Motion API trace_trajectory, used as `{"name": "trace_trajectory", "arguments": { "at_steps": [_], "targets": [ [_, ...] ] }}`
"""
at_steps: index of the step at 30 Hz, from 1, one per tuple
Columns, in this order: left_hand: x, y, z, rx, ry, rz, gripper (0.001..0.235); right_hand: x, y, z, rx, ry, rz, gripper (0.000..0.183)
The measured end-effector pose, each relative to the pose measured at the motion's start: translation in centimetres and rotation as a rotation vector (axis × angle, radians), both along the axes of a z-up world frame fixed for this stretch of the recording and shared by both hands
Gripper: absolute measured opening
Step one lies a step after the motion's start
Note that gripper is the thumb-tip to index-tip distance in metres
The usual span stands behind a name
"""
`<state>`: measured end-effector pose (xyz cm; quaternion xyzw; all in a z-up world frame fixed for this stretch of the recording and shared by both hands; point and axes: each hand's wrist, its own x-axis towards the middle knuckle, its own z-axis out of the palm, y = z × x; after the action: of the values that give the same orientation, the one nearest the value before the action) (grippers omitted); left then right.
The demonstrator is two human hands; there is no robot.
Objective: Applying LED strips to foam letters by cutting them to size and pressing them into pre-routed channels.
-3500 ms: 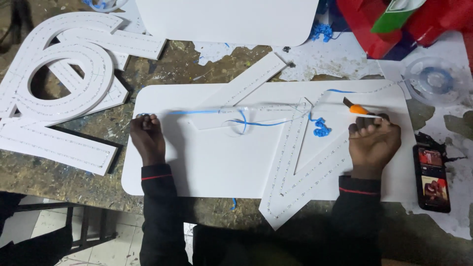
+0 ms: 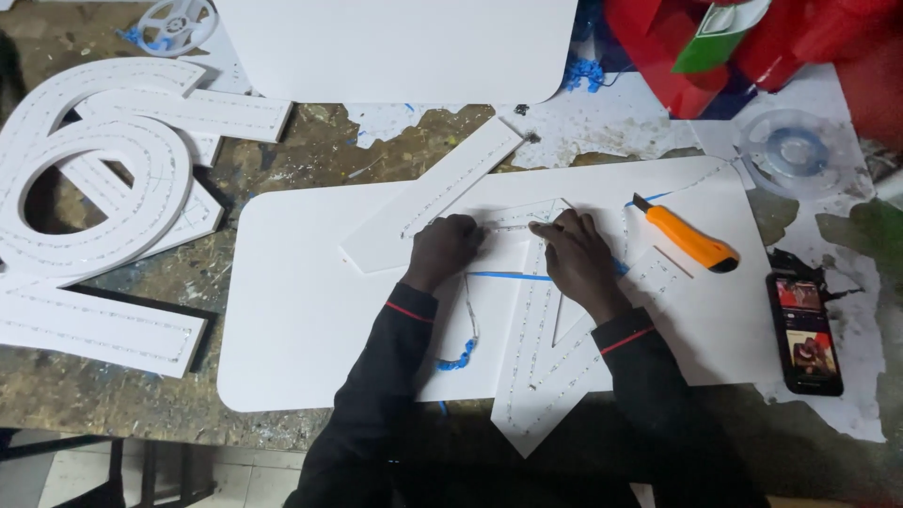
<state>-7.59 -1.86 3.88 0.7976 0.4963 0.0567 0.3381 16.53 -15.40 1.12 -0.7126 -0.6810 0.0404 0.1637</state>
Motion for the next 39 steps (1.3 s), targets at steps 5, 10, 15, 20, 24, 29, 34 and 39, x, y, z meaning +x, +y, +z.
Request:
{"name": "trace_trajectory", "arguments": {
  "at_steps": [5, 10, 15, 20, 24, 29, 34, 39],
  "targets": [
    [-0.4, -1.8, -0.2, -0.028, -0.272, -0.005, 0.039, -0.1, 0.4, 0.1, -0.056, 0.033, -0.031, 0.045],
    [-2.0, -1.6, 0.2, 0.116, -0.293, -0.017, 0.024, -0.4, 0.3, 1.0, -0.055, 0.064, -0.054, 0.044],
    [-3.3, -2.6, 3.1, -0.047, -0.195, 0.132, 0.029, -0.5, 0.0, 0.7, 0.018, 0.054, -0.025, 0.04],
    [-3.6, -2.8, 4.4, 0.0, -0.094, 0.169, 0.035, -0.4, -0.3, -0.4, 0.118, 0.049, -0.002, 0.04],
    [-4.0, -2.1, 3.1, 0.026, -0.013, 0.126, 0.049, -0.5, -0.2, -0.6, 0.175, 0.05, 0.004, 0.04],
    [-3.6, -1.9, 1.8, 0.073, 0.015, 0.126, 0.05, -0.3, -0.4, -0.6, 0.214, 0.022, 0.033, 0.038],
    [-3.1, -1.7, 0.8, 0.089, 0.012, 0.174, 0.044, -0.4, -0.4, -1.3, 0.226, 0.034, 0.01, 0.039],
    [-3.0, -1.4, 0.2, 0.101, 0.009, 0.171, 0.041, -0.5, -0.6, -1.2, 0.247, 0.0, 0.011, 0.041]
  ]
}}
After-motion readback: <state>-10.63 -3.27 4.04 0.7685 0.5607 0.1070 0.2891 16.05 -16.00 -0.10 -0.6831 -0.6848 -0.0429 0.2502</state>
